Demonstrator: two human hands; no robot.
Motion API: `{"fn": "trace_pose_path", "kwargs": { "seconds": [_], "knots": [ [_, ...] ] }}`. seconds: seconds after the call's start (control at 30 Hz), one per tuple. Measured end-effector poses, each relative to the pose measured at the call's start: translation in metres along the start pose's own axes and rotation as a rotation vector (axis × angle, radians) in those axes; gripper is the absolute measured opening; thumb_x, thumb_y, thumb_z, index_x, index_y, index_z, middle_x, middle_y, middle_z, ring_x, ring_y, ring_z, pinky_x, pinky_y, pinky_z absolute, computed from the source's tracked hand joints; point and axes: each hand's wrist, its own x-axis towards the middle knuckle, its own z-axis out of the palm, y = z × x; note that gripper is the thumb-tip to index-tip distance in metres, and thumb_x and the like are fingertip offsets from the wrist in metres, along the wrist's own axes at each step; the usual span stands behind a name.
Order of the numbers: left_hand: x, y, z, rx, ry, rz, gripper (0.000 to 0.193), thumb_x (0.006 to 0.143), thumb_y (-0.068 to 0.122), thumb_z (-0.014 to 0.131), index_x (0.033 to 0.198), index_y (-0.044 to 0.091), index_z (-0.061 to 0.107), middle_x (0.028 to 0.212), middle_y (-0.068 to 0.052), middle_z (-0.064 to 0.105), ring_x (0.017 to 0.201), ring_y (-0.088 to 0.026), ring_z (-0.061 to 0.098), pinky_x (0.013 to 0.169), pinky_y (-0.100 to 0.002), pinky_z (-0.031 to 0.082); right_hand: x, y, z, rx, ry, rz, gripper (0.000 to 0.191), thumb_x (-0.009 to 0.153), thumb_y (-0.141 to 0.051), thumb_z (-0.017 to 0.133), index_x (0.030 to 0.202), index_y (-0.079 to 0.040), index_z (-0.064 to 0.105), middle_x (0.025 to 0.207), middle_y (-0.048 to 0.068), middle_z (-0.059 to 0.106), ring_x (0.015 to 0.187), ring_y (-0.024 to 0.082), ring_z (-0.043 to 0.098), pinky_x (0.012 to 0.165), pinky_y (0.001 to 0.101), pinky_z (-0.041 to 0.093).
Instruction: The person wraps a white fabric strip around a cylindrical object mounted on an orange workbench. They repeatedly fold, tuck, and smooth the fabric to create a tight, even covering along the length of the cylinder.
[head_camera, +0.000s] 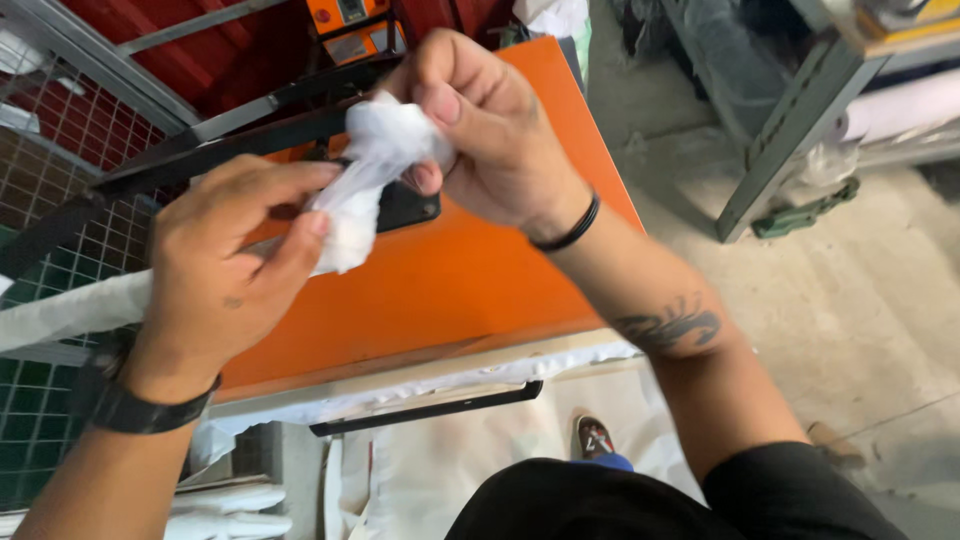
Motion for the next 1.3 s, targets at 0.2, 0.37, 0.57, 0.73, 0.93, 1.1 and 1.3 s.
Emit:
{"fn": "trace_pose_path", "kwargs": {
  "seconds": [0.2,0.37,0.57,0.73,0.93,1.1,1.3],
  "knots": [
    [0.011,0.019,0.006,0.027,-0.031,-0.2,0.024,0.093,-0.002,0.068,0.116,0.0,0.07,0.1,-0.012,0.067,0.087,-0.02,0.069,0.074,-0.029,0.058,-0.019,0.028,-0.011,0.098,0.018,-0.144,0.015,0.113,-0.017,0.061,0.107,-0.007,0.052,0.092,0.008,0.058,0.072,0.012,0.055,0.064,0.022,0.047],
    [0.003,0.019,0.013,0.059,-0.018,-0.244,0.016,0.098,0.003,0.071,0.114,-0.001,0.07,0.103,-0.01,0.066,0.089,-0.018,0.068,0.075,-0.027,0.058,-0.008,0.016,-0.013,0.069,-0.002,-0.141,0.012,0.117,-0.007,0.061,0.121,-0.006,0.05,0.096,0.009,0.063,0.074,0.012,0.058,0.066,0.0245,0.047],
    [-0.014,-0.003,0.006,-0.005,-0.031,-0.162,0.01,0.107,0.008,0.066,0.107,-0.002,0.066,0.107,-0.009,0.064,0.096,-0.017,0.066,0.082,-0.027,0.054,-0.007,-0.013,0.024,-0.13,-0.096,-0.09,0.016,0.124,-0.003,0.059,0.134,-0.006,0.048,0.097,0.005,0.059,0.079,0.01,0.057,0.072,0.0223,0.047],
    [-0.012,-0.017,-0.011,-0.461,-0.047,-0.345,0.013,0.103,0.012,0.057,0.103,0.002,0.066,0.096,-0.002,0.059,0.085,-0.011,0.056,0.074,-0.025,0.044,-0.006,-0.011,0.053,-0.233,-0.179,-0.051,0.014,0.126,-0.004,0.058,0.136,-0.007,0.048,0.097,0.001,0.057,0.082,0.007,0.056,0.076,0.0208,0.047],
    [-0.018,-0.015,-0.007,-0.398,-0.045,-0.036,0.013,0.107,0.013,0.068,0.113,0.004,0.061,0.103,-0.003,0.065,0.096,-0.01,0.064,0.083,-0.026,0.053,0.012,-0.007,0.089,-0.343,-0.198,-0.09,0.008,0.126,-0.006,0.057,0.133,-0.007,0.052,0.102,0.001,0.065,0.086,0.006,0.061,0.078,0.0209,0.049],
    [-0.024,-0.028,-0.011,-0.518,0.069,-0.123,0.016,0.096,-0.002,0.05,0.1,0.001,0.065,0.097,-0.004,0.069,0.089,-0.011,0.065,0.083,-0.026,0.056,-0.024,0.032,0.114,-1.069,-0.234,-0.293,0.01,0.11,-0.006,0.064,0.118,-0.007,0.058,0.107,0.007,0.064,0.095,0.02,0.065,0.084,0.0305,0.055],
    [-0.058,-0.026,-0.003,-0.553,0.41,0.05,0.024,0.101,-0.01,0.045,0.094,-0.002,0.066,0.089,-0.008,0.07,0.073,-0.014,0.066,0.068,-0.025,0.055,-0.106,0.134,0.07,-1.003,0.005,-0.386,0.009,0.102,0.001,0.057,0.106,-0.008,0.059,0.1,0.009,0.062,0.092,0.025,0.061,0.084,0.0393,0.051]
  ]
}}
